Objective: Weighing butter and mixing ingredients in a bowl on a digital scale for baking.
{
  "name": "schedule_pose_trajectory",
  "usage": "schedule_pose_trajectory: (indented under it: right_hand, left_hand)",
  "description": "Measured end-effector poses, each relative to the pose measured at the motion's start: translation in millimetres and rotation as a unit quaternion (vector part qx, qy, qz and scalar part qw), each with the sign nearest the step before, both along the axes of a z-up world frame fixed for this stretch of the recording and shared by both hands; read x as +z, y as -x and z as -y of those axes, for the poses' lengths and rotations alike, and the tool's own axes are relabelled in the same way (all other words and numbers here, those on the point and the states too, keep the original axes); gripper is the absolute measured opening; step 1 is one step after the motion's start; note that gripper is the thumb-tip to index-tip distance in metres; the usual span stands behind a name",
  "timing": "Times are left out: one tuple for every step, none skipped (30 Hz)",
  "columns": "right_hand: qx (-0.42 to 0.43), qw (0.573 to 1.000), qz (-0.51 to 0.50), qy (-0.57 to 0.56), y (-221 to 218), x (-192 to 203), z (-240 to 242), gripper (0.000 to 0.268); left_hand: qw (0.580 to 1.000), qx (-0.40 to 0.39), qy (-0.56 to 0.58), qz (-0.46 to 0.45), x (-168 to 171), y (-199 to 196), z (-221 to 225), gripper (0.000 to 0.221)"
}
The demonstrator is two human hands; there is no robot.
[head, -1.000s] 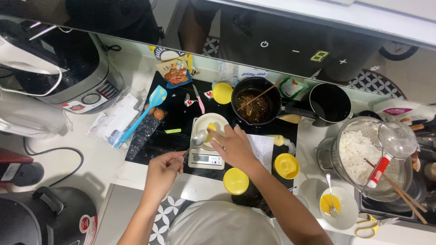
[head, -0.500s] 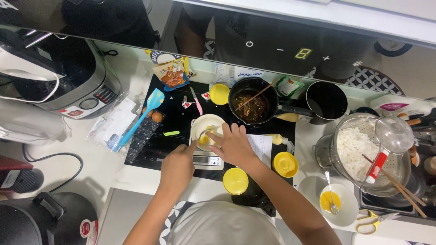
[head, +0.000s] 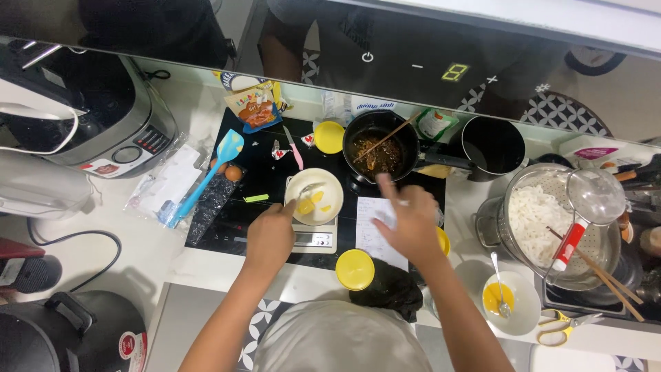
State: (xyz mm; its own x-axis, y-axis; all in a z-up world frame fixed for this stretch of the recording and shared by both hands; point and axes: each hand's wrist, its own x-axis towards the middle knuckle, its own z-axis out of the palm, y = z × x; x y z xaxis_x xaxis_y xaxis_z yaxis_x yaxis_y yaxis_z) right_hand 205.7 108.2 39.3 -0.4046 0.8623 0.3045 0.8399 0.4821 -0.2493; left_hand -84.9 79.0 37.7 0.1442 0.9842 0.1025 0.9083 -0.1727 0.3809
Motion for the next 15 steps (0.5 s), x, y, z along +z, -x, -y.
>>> schedule_pose_trajectory:
  right_hand:
    - [-0.041,0.999,0.015,-0.005,-14.5,-6.4,4.8,0.097]
    - [-0.084,0.996,0.03,-0.009,-29.7,-12.9,11.3,0.111]
    - [-0.085,0.996,0.03,-0.007,-41.2,-21.6,15.2,0.111]
    - [-0.138,0.985,0.085,0.058,-52.2,-30.6,19.6,0.123]
    - [-0.192,0.964,0.138,0.121,-63.1,-39.5,24.3,0.135]
    - [-0.192,0.964,0.137,0.124,-71.6,-51.9,27.6,0.135]
    - [-0.215,0.939,0.155,0.218,-80.1,-64.3,31.1,0.136]
    - [-0.235,0.905,0.17,0.31,-88.8,-76.5,34.7,0.139]
    - [-0.236,0.904,0.17,0.312,-94.8,-89.9,37.5,0.139]
    - [-0.223,0.925,0.117,0.283,-100.5,-103.2,40.0,0.137]
    - [-0.209,0.942,0.064,0.253,-106.1,-116.4,42.8,0.136]
    - [-0.209,0.942,0.064,0.254,-103.4,-111.8,43.2,0.136]
    - [-0.22,0.936,0.048,0.273,-100.5,-107.0,43.6,0.134]
    - [-0.23,0.929,0.032,0.29,-97.5,-102.0,43.0,0.132]
    - [-0.229,0.929,0.032,0.29,-95.0,-96.7,44.6,0.132]
  left_hand:
    - [0.999,0.02,-0.01,0.027,4.3,1.3,2.0,0.055]
    - [0.998,0.039,-0.019,0.054,8.4,1.9,5.0,0.054]
    - [0.998,0.037,-0.016,0.054,13.1,3.0,7.2,0.054]
    - [0.994,0.062,-0.034,0.079,17.9,4.7,9.6,0.049]
    - [0.989,0.086,-0.052,0.104,22.8,6.4,12.1,0.045]
    - [0.99,0.085,-0.05,0.104,24.5,8.5,13.5,0.045]
    - [0.985,0.088,-0.084,0.123,26.3,10.7,14.9,0.04]
    - [0.978,0.092,-0.119,0.142,28.0,12.6,16.3,0.035]
    - [0.979,0.091,-0.117,0.142,32.2,13.6,17.2,0.035]
    - [0.979,0.101,-0.102,0.147,36.4,14.7,18.1,0.034]
    - [0.978,0.111,-0.088,0.151,40.7,15.9,19.1,0.033]
    - [0.979,0.111,-0.087,0.151,41.3,16.4,20.0,0.033]
    - [0.976,0.115,-0.089,0.163,42.1,17.1,21.0,0.03]
    - [0.973,0.119,-0.093,0.175,43.1,17.9,21.5,0.027]
    - [0.973,0.119,-0.093,0.175,44.0,18.2,23.4,0.027]
